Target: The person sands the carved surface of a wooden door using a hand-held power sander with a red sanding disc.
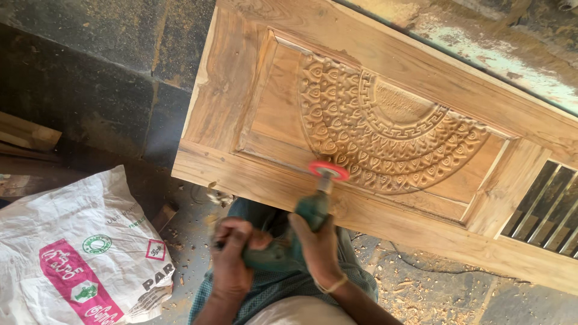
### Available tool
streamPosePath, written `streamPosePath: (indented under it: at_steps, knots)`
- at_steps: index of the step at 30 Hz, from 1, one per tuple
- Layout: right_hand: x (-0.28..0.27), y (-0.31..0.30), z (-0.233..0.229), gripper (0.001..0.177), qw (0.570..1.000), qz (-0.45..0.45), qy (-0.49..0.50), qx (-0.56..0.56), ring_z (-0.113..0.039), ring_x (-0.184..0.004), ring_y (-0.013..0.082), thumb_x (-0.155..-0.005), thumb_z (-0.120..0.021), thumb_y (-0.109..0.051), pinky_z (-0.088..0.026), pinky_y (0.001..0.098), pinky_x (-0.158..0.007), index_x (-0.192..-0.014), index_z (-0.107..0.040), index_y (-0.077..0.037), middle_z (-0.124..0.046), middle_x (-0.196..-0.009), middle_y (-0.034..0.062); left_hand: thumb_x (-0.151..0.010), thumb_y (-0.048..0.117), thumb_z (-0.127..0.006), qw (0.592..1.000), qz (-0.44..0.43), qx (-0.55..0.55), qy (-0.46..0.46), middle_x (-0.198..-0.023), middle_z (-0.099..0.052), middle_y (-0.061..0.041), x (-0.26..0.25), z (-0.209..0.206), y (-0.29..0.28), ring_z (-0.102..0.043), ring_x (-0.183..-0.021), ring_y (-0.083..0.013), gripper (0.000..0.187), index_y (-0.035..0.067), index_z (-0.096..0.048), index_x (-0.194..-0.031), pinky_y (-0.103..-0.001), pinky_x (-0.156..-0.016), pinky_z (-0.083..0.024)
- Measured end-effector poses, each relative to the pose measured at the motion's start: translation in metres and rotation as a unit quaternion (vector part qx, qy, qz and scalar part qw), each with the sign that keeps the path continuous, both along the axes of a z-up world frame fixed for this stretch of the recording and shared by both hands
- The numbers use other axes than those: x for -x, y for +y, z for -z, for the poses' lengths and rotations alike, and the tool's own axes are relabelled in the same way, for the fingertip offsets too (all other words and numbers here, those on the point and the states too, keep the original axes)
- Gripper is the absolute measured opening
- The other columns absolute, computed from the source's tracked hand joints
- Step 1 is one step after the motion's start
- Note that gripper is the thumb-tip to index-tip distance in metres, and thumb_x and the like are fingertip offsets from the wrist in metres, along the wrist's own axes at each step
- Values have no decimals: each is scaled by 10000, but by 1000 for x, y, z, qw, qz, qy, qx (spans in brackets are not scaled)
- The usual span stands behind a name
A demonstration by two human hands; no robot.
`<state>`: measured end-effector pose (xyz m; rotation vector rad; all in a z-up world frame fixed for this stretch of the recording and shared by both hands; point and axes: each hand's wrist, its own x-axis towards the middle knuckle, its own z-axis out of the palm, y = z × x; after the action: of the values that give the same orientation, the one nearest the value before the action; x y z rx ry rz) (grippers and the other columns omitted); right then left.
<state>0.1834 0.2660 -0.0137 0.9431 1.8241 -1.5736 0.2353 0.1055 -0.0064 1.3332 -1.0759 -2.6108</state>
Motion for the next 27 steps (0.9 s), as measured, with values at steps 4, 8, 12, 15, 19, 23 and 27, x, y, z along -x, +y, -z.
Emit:
streamPosePath:
  at_steps: [4,8,12,15,19,23,27]
  knots:
    - [12,-55,-5,600,989,-142,20,-40,-742,-708,185,-776,-810,-421,-613,312,-608,-1069,-511,8,-740,-862,112,-972,152,-623,995,-70,59,-41,-609,-464,-51,-14,-21,-48,-508,-574,-216,204,94,-511,-811,-444,-636,-525]
    - [32,-108,0,633,975,-219,29,2,-751,-740,214,-773,-806,-447,-613,348,-656,-1071,-512,28,-732,-861,145,-1093,304,-575,978,-132,160,-26,-619,-438,-43,-13,-44,-81,-459,-562,-185,350,91,-488,-829,-412,-617,-495]
    - [39,-106,-6,653,977,-210,17,20,-737,-748,209,-769,-816,-461,-607,350,-648,-1068,-511,33,-718,-874,130,-1082,325,-582,971,-117,189,-90,-606,-450,-47,7,-55,-85,-486,-561,-191,375,107,-477,-796,-410,-618,-511]
    - [27,-53,-13,542,978,-206,1,-10,-713,-748,169,-798,-823,-439,-581,320,-647,-1033,-600,-5,-740,-855,104,-1042,311,-603,977,-53,178,-107,-568,-509,-92,11,-49,-43,-555,-538,-235,418,68,-504,-717,-421,-604,-531]
    - [17,-7,-13,430,995,-70,-49,56,-687,-686,147,-840,-819,-324,-575,328,-576,-1014,-565,-24,-704,-834,74,-1026,209,-660,989,-64,43,-127,-586,-490,-59,10,-38,0,-480,-523,-179,277,106,-547,-795,-408,-568,-492]
    - [22,-38,-8,438,988,-123,-1,90,-689,-719,111,-847,-782,-345,-581,289,-625,-1060,-607,-4,-733,-861,71,-971,219,-617,975,-31,163,-146,-579,-549,-108,14,-45,-34,-577,-552,-230,314,69,-545,-704,-424,-616,-554]
    - [38,-104,-4,645,970,-193,-6,145,-670,-806,125,-865,-814,-366,-592,301,-668,-1125,-434,86,-675,-961,106,-1092,281,-601,973,-82,197,-92,-605,-473,-67,16,-66,-89,-485,-555,-192,400,108,-486,-751,-418,-620,-507]
